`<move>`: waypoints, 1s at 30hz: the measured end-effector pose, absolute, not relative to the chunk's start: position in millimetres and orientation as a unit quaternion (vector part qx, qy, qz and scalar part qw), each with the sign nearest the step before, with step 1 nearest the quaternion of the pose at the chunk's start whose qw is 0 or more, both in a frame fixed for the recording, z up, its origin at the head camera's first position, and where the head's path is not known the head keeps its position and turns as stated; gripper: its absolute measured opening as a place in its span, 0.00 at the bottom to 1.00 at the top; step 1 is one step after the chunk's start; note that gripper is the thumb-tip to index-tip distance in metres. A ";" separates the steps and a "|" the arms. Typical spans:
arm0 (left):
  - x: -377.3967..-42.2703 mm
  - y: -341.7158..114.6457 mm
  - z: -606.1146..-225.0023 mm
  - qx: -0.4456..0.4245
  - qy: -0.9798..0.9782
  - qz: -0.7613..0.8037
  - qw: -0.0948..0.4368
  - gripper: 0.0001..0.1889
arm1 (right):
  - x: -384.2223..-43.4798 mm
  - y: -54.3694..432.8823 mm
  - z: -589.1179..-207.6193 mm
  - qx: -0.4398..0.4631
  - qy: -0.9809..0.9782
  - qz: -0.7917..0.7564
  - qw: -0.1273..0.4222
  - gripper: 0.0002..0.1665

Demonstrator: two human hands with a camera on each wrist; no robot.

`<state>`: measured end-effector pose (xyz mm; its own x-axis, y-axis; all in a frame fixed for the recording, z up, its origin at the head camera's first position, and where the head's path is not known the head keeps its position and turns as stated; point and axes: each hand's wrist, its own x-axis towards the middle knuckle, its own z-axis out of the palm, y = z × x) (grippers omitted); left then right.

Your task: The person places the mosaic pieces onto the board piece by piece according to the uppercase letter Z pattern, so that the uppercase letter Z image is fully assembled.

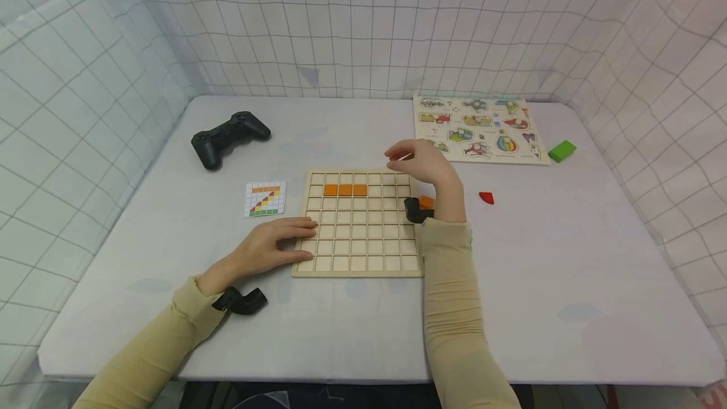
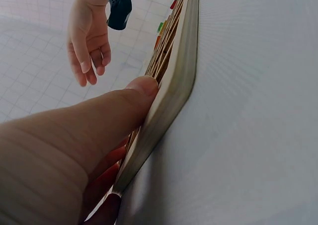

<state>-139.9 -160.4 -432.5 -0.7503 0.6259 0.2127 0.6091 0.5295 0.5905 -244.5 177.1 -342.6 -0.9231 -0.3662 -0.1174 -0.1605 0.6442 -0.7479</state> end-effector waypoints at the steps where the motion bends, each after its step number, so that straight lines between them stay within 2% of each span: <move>1: -139.8 -160.4 -432.4 0.353 0.874 0.333 0.013 0.25 | -244.5 180.9 -341.7 -0.145 0.897 -0.398 0.129 0.20; 6: -139.8 -160.3 -432.1 0.353 0.874 0.332 0.012 0.25 | -245.7 199.9 -341.2 -0.145 0.897 -0.399 0.128 0.20; 14: -139.6 -160.3 -432.3 0.354 0.874 0.332 0.011 0.25 | -245.7 221.3 -351.9 -0.145 0.891 -0.397 0.168 0.24; 30: -138.4 -160.2 -431.8 0.354 0.874 0.332 0.008 0.24 | -244.4 247.2 -381.2 -0.128 0.865 -0.438 0.208 0.20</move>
